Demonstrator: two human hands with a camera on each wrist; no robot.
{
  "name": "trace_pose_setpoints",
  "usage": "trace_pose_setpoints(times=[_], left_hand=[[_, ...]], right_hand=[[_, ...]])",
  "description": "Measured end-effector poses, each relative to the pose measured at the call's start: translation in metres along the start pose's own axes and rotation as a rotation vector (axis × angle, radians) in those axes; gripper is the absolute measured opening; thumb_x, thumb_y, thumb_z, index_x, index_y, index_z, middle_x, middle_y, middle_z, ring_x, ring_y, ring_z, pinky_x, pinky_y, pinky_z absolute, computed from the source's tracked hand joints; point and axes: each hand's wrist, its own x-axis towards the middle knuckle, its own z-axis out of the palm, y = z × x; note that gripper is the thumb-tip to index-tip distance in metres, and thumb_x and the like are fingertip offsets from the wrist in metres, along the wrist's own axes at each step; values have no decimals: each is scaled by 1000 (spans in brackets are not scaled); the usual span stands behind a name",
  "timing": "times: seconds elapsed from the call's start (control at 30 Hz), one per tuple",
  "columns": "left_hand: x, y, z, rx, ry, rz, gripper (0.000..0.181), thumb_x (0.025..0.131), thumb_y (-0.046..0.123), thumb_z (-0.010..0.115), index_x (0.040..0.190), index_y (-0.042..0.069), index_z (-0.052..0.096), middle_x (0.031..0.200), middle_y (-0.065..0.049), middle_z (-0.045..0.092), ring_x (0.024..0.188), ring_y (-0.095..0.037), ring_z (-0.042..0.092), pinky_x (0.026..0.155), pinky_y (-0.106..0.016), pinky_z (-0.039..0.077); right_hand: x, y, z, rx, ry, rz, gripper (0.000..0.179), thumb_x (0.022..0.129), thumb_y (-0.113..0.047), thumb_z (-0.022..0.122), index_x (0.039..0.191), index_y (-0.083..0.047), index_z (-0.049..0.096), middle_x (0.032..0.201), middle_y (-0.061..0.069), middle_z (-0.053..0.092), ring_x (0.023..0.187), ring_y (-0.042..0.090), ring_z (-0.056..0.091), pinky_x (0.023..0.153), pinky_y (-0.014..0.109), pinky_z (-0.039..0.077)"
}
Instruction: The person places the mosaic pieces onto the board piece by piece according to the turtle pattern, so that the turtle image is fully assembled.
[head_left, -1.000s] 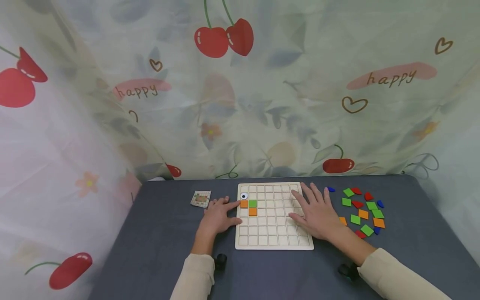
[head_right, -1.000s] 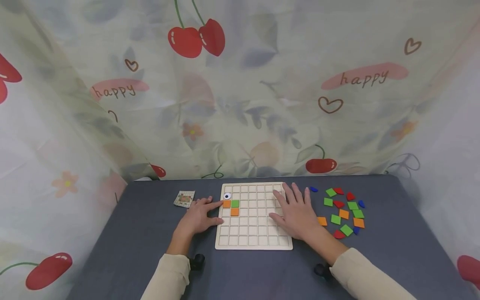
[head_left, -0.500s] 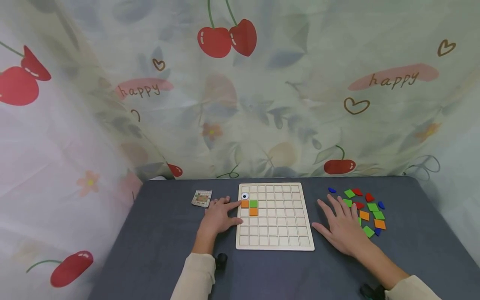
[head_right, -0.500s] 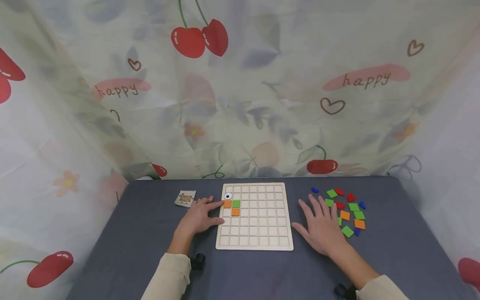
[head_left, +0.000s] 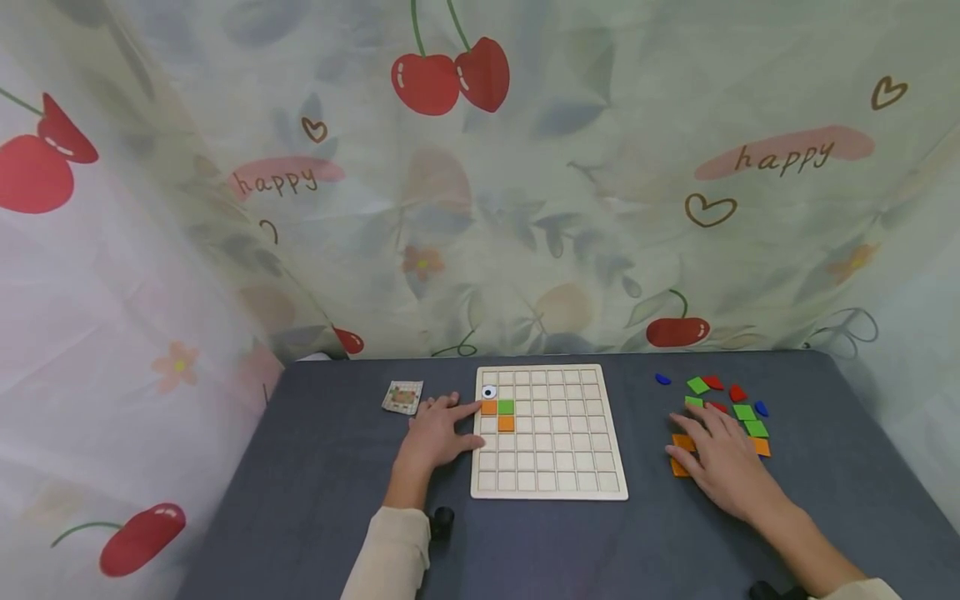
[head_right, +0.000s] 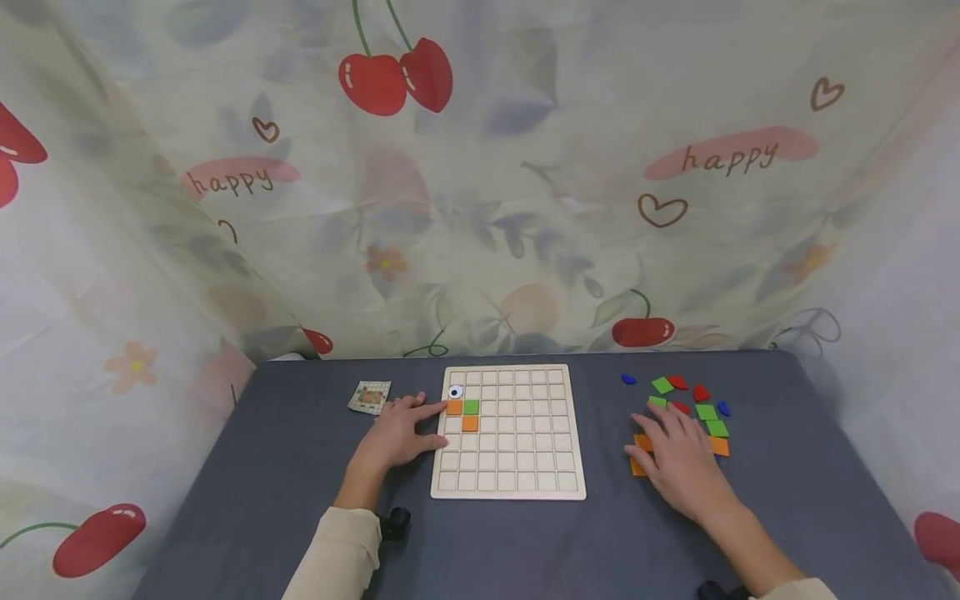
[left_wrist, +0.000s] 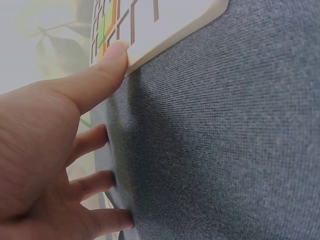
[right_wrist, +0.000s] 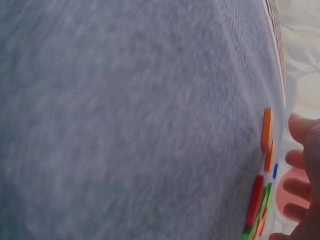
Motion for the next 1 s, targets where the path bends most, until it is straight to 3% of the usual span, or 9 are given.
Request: trace_pose_setpoints(times=[0.2,0.37,0.57,0.73,1.0], left_hand=[[1,0,-1,6,1,7,67,87,47,79,148,36,55,164,-11,40,153,-48,27,115,-76,27],[1,-1,-2,13,8,-3,67,86,47,79,148,37,54,164,-10,40,153,-47,27,115,-76,27],[1,-1,-2,20,14,1,67,86,47,80,148,35,55,163,-11,41,153,-47,28,115,-76,28],[0,-1,-1,14,9,-7,67,86,46,80,148,35,55,163,-11,41,153,-46,29,116,-75,27],[0,0,1,11,9,-6,67,86,46,80,147,35,56,163,-11,41,152,-46,29,115,-76,27]], right_hand=[[-3,11,-2,-33,92,-80,36,85,-18,82,117,-4,74,134,25,60,124,47,51,100,67,43],[-2,15,1,-22,122,-111,30,80,-14,86,106,-6,75,127,25,64,115,47,54,92,66,46],[2,15,4,-15,155,-127,27,76,-13,88,97,-8,73,118,22,67,109,45,56,91,62,47],[9,11,1,-35,121,-114,27,79,-17,87,101,-8,74,111,15,68,101,39,58,87,57,49],[24,-10,-3,-12,-9,-40,27,88,-19,80,111,-5,73,101,9,68,93,28,59,82,48,54]])
